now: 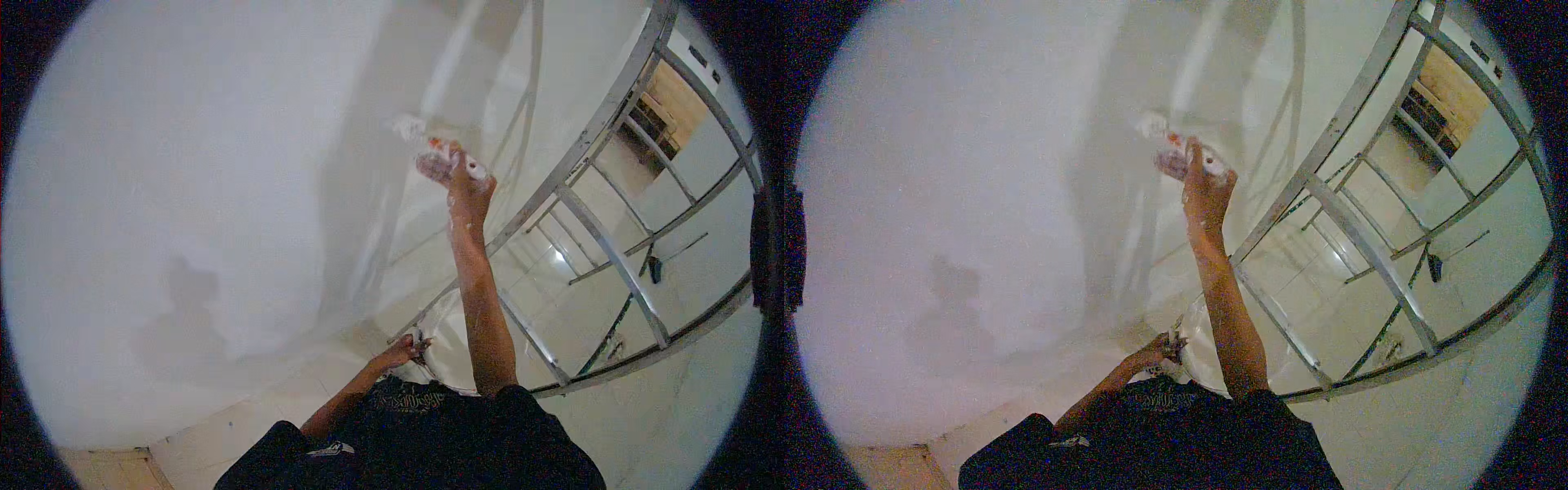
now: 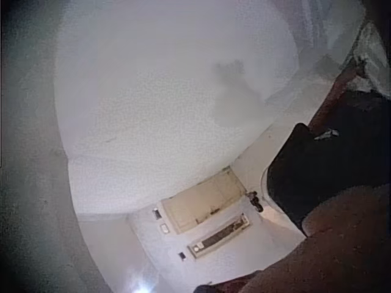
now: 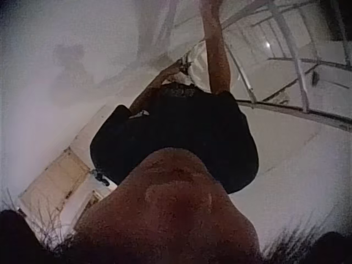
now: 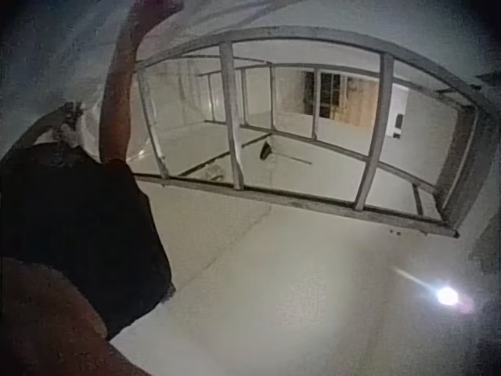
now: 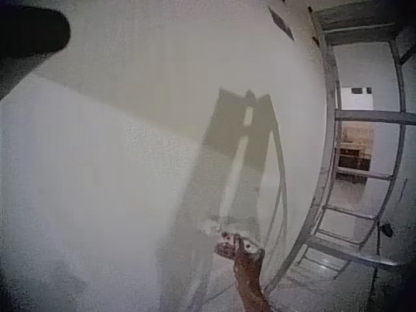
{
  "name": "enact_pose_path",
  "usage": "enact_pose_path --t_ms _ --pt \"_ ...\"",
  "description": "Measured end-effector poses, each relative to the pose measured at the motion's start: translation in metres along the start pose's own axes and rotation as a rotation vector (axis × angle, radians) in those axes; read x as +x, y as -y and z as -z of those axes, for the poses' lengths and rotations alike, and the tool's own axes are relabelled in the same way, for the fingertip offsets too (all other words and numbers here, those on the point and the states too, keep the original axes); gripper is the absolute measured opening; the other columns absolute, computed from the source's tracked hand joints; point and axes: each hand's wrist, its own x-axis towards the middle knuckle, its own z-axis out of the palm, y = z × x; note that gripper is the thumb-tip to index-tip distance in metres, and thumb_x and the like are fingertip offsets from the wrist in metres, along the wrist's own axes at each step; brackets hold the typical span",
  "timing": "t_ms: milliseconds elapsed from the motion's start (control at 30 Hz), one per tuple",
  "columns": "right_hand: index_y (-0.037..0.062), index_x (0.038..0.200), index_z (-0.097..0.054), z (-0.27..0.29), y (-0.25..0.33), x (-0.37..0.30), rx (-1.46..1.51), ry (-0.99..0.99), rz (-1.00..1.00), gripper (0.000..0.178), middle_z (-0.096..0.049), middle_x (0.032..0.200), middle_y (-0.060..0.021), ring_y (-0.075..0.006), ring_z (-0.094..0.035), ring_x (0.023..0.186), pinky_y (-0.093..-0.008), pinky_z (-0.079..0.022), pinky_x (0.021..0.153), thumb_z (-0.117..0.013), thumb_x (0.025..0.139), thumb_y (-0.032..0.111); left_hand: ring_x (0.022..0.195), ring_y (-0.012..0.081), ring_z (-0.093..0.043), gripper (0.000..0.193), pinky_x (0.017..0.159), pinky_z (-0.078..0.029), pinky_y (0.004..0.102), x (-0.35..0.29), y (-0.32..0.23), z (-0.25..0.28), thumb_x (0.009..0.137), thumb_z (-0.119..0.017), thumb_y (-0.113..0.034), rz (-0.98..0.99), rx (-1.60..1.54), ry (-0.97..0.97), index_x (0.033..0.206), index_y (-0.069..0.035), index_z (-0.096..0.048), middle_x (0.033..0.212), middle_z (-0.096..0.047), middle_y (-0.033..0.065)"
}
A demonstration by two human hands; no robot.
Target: The person paints a white ceiling with a paint brush, using paint from a paint bucket.
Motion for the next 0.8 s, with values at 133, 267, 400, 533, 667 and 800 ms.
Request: enact_pose_path --t_ms 133,267,400,533,667,800 --pt "-0.0074 0.093 -0.059 0.009 0.058 -0.006 0.286 0.055 0.103 0.027 -0.063 0.080 -0.0126 -0.0214 -0.065 0.067 -0.0313 -0.053 0.067 -0.055 0.086 0.018 0.102 0.0189 -0.048 0.050 0.085 -0.044 0.0342 -0.021 -0.132 -0.040 0.087 -0.054 -0.029 0.116 -0.233 0.043 0.123 0.002 -0.038 0.110 -0.051 0.0073" --pt "-0.0095 0.091 -0.058 0.024 -0.018 -0.023 0.181 0.149 -0.002 0.028 -0.062 0.078 -0.0153 -0.0232 -0.064 0.067 -0.0336 -0.055 0.066 -0.054 0.086 0.017 0.102 0.0184 -0.051 0.052 0.082 -0.047 0.0355 -0.054 -0.201 -0.049 0.087 -0.053 -0.029 0.362 0.006 -0.145 0.126 0.001 -0.037 0.113 -0.051 0.0073" --pt "-0.0096 0.091 -0.059 0.051 -0.039 -0.042 0.114 0.160 -0.187 0.028 -0.064 0.087 -0.0154 -0.0229 -0.065 0.065 -0.0305 -0.055 0.060 -0.052 0.087 0.017 0.093 0.0197 -0.056 0.055 0.075 -0.051 0.0353 -0.044 -0.166 -0.044 0.086 -0.055 -0.034 0.348 0.001 -0.147 0.125 0.002 -0.039 0.112 -0.052 0.0101" --pt "-0.0091 0.093 -0.058 0.038 -0.028 -0.025 0.051 0.213 -0.036 0.029 -0.065 0.085 -0.0147 -0.0230 -0.065 0.065 -0.0316 -0.055 0.060 -0.051 0.088 0.019 0.090 0.0199 -0.057 0.061 0.073 -0.052 0.0352 -0.043 -0.166 -0.048 0.085 -0.055 -0.038 0.299 0.003 -0.229 0.125 0.003 -0.037 0.114 -0.052 0.0121" --pt "-0.0077 0.095 -0.057 0.004 0.040 -0.011 0.068 0.137 0.068 0.030 -0.065 0.085 -0.0148 -0.0235 -0.065 0.066 -0.0315 -0.055 0.062 -0.051 0.088 0.021 0.109 0.0304 -0.046 0.082 0.094 -0.036 0.0387 -0.044 -0.158 -0.047 0.078 -0.051 -0.059 0.146 -0.001 -0.120 0.124 0.007 -0.037 0.116 -0.044 0.0203" --pt "-0.0064 0.091 -0.055 0.000 0.037 -0.006 0.341 0.145 0.009 0.028 -0.064 0.086 -0.0154 -0.0250 -0.065 0.066 -0.0323 -0.054 0.065 -0.053 0.087 0.021 0.110 0.0297 -0.045 0.075 0.097 -0.033 0.0385 -0.048 -0.154 -0.052 0.079 -0.049 -0.059 0.170 -0.100 -0.232 0.123 0.001 -0.043 0.112 -0.046 0.0180"
